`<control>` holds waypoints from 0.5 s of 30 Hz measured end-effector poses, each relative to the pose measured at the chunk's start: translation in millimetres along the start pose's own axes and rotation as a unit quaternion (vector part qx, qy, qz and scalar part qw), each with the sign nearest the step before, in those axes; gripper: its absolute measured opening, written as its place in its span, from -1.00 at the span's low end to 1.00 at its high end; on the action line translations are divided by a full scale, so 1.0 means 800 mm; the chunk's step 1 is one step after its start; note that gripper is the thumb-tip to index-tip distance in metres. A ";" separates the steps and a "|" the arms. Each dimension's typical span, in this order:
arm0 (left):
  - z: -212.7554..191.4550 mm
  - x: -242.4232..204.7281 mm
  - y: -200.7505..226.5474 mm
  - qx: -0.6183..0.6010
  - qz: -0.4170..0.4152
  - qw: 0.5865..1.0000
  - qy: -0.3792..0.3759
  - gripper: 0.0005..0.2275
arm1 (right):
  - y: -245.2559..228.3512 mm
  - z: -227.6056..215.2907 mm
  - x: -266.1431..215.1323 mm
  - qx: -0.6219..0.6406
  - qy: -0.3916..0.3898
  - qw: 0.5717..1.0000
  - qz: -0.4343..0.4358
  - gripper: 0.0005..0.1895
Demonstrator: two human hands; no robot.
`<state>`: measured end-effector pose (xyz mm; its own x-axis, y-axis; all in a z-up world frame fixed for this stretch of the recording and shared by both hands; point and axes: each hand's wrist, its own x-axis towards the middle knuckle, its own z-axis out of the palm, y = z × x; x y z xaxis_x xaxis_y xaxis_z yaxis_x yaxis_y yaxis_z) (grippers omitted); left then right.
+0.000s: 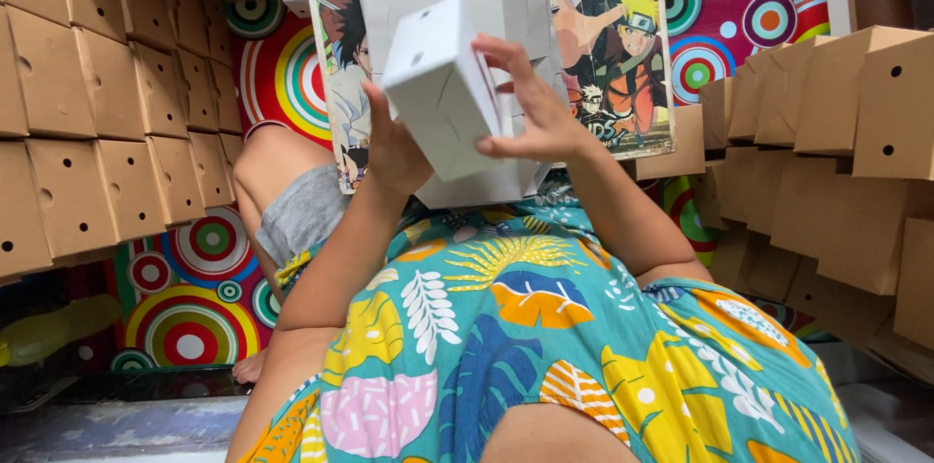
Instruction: The person assembles multiple small white cardboard boxes by hand while sitting on the floor, folding the pre-cut flaps to form the box shape and stacking them together.
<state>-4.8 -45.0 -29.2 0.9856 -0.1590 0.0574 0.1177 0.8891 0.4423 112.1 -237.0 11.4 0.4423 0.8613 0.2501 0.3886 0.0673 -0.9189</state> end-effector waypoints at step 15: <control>0.039 -0.004 0.023 0.001 -0.077 0.984 0.158 -0.34 | -0.007 -0.031 0.002 -0.213 -0.101 0.967 -0.096 0.12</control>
<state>-9.5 -41.3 6.7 0.9447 -0.1491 -0.2919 0.2680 0.8642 0.4259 130.6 -248.2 24.9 0.1794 0.9370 0.2996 0.7645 0.0589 -0.6420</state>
